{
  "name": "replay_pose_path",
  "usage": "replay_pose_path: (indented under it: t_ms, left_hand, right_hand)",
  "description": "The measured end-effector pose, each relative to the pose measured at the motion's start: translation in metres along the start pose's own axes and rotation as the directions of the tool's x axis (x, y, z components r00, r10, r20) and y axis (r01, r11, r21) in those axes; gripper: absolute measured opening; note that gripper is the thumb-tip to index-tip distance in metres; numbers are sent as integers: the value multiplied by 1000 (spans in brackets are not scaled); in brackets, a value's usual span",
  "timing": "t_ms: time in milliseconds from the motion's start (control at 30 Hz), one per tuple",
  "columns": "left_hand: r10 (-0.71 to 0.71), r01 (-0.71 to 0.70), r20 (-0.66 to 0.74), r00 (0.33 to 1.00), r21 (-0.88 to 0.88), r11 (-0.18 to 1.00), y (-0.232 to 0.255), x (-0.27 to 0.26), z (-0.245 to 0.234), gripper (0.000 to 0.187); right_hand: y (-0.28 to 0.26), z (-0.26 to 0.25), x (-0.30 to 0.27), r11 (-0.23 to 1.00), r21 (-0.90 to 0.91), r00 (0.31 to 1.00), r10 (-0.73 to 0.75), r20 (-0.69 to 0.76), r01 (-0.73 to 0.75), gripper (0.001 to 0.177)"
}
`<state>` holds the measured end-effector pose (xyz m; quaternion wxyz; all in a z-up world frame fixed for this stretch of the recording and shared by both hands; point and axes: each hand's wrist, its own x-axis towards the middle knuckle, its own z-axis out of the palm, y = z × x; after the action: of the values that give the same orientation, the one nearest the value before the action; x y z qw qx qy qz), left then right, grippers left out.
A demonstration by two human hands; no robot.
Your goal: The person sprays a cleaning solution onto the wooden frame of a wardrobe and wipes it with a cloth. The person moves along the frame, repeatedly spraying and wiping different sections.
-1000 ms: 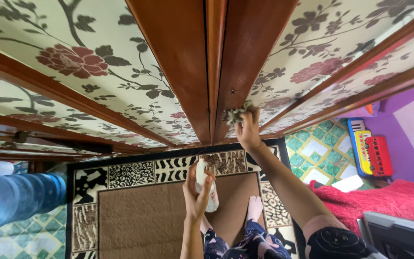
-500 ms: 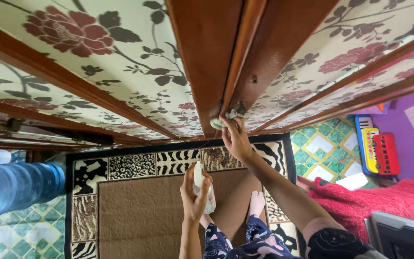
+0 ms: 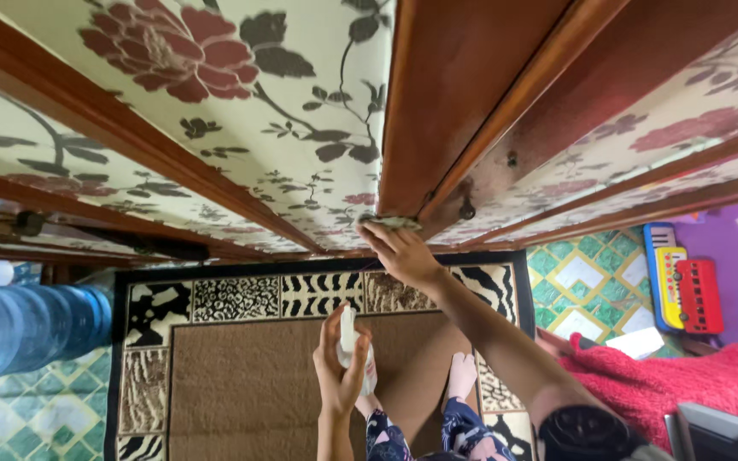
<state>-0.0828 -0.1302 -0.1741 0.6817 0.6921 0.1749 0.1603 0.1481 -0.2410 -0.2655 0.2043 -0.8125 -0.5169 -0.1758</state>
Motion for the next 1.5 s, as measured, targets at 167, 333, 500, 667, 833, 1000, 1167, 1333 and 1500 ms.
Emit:
replay_pose_path:
  t_ms: [167,333,500,667,833,1000,1167,1333,1500]
  left_hand:
    - [48,-46,-6,999,176,983,-8,-6,-11,53]
    - [53,-51,-6,999,164,985,13,-15,-14,51]
    - [66,-64,-6,998,158,985,36,-19,-11,53]
    - [56,-56,6,998,109,992,44,-15,-6,55]
    - [-12,12,-6,1000,201,979,31,-21,-7,56]
    - [75,-68,-16,997,264,962,16,-29,-13,54]
    - [51,-51,4,999,246,968,9,-28,-11,53]
    - [106,-117,56,993,260,958,25,-29,-1,54]
    - [132,-146,79,988,206,968,52,-30,19,54]
  right_hand:
    - [10,52,-29,999,-8,901,39,432,-40,64]
    - [8,25,-26,996,-90,988,17,153,-3,61]
    - [-10,-58,23,999,26,976,-38,-215,45,62]
    - [-2,-94,58,994,-97,819,-99,-565,53,54]
    - [10,-51,34,928,-371,983,43,179,27,39]
    - [10,-41,-9,844,-507,956,-24,293,176,56]
    - [23,-50,-45,961,-277,928,83,363,23,56]
    - [55,-88,-87,928,-345,808,307,502,-138,26]
    - [80,-131,-97,891,-433,932,266,247,-139,26]
